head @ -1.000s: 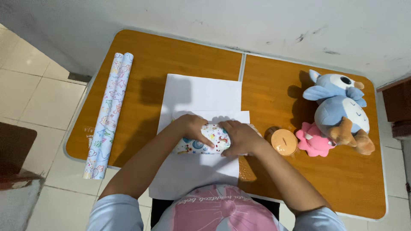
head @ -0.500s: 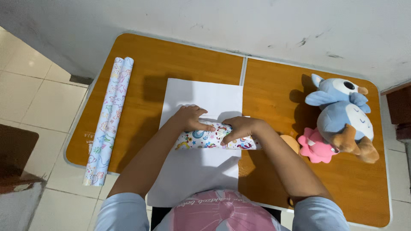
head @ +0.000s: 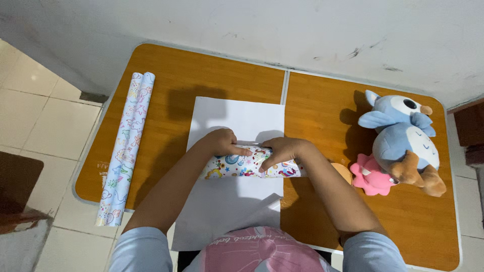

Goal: The person wraps a small blue stuffed toy in patterned wrapping paper on a wooden table. They fold the paper around the toy, smooth the edges, and secure the package with adhesive tape. Scissors and a roll of tape are visible on the table but not used in the clip.

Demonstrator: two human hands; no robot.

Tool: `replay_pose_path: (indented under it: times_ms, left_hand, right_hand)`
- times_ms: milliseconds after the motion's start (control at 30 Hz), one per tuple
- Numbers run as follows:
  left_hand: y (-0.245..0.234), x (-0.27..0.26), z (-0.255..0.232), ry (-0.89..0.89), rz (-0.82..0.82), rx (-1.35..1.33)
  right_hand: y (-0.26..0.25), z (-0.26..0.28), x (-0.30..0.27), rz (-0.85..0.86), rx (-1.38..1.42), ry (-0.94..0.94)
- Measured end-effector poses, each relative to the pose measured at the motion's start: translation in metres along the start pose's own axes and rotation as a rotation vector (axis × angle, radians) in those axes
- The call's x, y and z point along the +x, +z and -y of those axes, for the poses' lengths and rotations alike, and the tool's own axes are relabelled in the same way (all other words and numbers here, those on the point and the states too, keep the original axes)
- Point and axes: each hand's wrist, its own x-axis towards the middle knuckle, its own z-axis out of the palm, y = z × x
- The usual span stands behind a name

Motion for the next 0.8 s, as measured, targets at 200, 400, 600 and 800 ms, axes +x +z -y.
replay_pose_path:
  times_ms: [200,400,600,800]
  left_hand:
    - [0.005,-0.034,-0.005,0.002,-0.092,-0.010]
    - [0.010,-0.060,0.005,-0.112,-0.130,-0.131]
    - [0.042,-0.060,-0.015,0.011,-0.259,-0.800]
    - [0.059,-0.057,-0.069,-0.051,-0.268,-1.331]
  right_hand:
    - [0.066,-0.040,-0.033,-0.879,0.251,-0.426]
    - [0.175,-0.074,-0.016,-1.147,1.070,-0.518]
    - [0.169,-0.042,-0.010,-0.661,1.386,-0.298]
    - [0.127,-0.018,-0.013,-0.279,1.656,-0.473]
